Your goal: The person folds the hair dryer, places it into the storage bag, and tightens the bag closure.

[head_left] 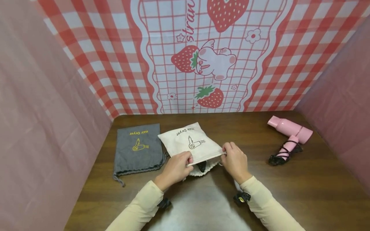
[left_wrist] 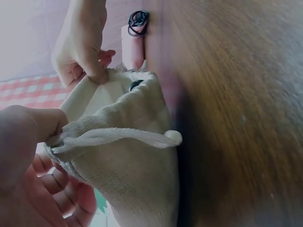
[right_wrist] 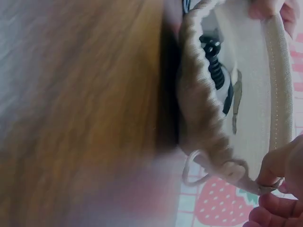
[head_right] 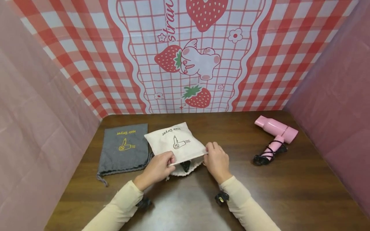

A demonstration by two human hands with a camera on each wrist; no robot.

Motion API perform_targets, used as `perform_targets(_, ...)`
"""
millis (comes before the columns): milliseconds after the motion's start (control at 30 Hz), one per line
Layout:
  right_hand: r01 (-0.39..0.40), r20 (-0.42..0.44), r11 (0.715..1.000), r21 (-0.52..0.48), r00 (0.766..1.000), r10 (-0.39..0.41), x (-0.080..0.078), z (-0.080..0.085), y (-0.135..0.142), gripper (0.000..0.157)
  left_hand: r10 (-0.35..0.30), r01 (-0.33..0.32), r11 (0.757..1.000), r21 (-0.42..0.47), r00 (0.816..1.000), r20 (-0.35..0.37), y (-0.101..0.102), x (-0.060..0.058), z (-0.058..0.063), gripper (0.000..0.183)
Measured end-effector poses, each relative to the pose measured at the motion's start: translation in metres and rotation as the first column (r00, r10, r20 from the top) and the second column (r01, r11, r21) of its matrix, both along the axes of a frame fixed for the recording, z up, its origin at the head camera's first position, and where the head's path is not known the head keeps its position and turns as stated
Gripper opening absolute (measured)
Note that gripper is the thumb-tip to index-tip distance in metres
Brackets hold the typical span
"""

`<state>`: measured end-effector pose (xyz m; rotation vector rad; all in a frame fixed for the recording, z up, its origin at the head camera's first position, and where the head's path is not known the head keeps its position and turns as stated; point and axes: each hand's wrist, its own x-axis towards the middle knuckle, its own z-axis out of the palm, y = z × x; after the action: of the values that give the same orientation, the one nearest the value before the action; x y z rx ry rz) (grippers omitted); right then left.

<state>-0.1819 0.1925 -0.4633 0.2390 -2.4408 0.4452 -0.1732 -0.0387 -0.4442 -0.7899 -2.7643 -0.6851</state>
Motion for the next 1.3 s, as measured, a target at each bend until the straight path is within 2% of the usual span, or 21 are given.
perform_targets(200, 0.079, 0.013, 0.997, -0.004, 0.997, -0.079, 0.000, -0.008, 0.004, 0.021, 0.039, -0.038, 0.998, -0.040, 0.999, 0.035, -0.007, 0.003, -0.002, 0.018)
perform_targets(300, 0.118, 0.041, 0.993, 0.019, 0.992, -0.118, 0.002, -0.009, 0.003, 0.017, 0.058, -0.052, 0.996, -0.077, 0.995, 0.080, -0.011, 0.006, -0.004, 0.018)
perform_targets(433, 0.130, 0.108, 0.991, 0.043, 0.985, -0.134, 0.005, -0.007, 0.003, 0.013, 0.075, -0.057, 0.990, -0.126, 0.986, 0.146, -0.015, 0.008, -0.004, 0.018)
perform_targets(567, 0.103, 0.215, 0.992, 0.075, 0.970, -0.117, 0.005, -0.005, 0.006, 0.010, 0.131, -0.106, 0.985, -0.132, 0.972, 0.197, -0.017, 0.010, 0.000, 0.013)
perform_targets(667, 0.070, 0.315, 0.997, 0.022, 0.946, -0.074, 0.004, -0.002, 0.009, 0.010, 0.211, -0.176, 0.972, -0.157, 0.946, 0.247, -0.018, 0.010, 0.002, 0.011)
perform_targets(733, 0.052, 0.351, 0.998, -0.044, 0.936, -0.033, 0.003, 0.001, 0.009, 0.011, 0.258, -0.212, 0.960, -0.184, 0.925, 0.278, -0.018, 0.010, 0.003, 0.012)
perform_targets(867, 0.016, 0.367, 0.977, -0.212, 0.928, 0.064, 0.001, 0.004, 0.006, 0.014, 0.279, -0.225, 0.954, -0.199, 0.910, 0.308, -0.018, 0.010, 0.005, 0.015)
perform_targets(900, 0.008, 0.378, 0.964, -0.264, 0.921, 0.095, 0.001, 0.005, 0.005, 0.015, 0.274, -0.222, 0.956, -0.191, 0.909, 0.316, -0.018, 0.009, 0.006, 0.015)
perform_targets(967, 0.008, 0.418, 0.918, -0.398, 0.892, 0.174, -0.001, 0.007, 0.002, 0.018, 0.249, -0.207, 0.966, -0.153, 0.902, 0.352, -0.018, 0.009, 0.006, 0.014)
perform_targets(1033, 0.033, 0.461, 0.842, -0.539, 0.848, 0.261, -0.002, 0.008, -0.001, 0.020, 0.215, -0.192, 0.977, -0.096, 0.888, 0.407, -0.017, 0.009, 0.005, 0.015)
perform_targets(1100, 0.073, 0.481, 0.739, -0.669, 0.801, 0.356, -0.002, 0.011, -0.004, 0.022, 0.167, -0.180, 0.984, -0.017, 0.868, 0.467, -0.017, 0.008, 0.005, 0.015)
perform_targets(1167, 0.109, 0.480, 0.645, -0.756, 0.763, 0.433, -0.002, 0.012, -0.006, 0.024, 0.107, -0.168, 0.983, 0.074, 0.850, 0.516, -0.017, 0.008, 0.003, 0.015)
perform_targets(1233, 0.126, 0.468, 0.580, -0.805, 0.736, 0.489, -0.002, 0.014, -0.007, 0.025, 0.056, -0.164, 0.975, 0.151, 0.836, 0.546, -0.017, 0.007, 0.002, 0.013)
perform_targets(1300, 0.120, 0.452, 0.549, -0.827, 0.724, 0.521, -0.002, 0.017, -0.007, 0.026, 0.010, -0.159, 0.963, 0.216, 0.825, 0.564, -0.018, 0.005, 0.002, 0.012)
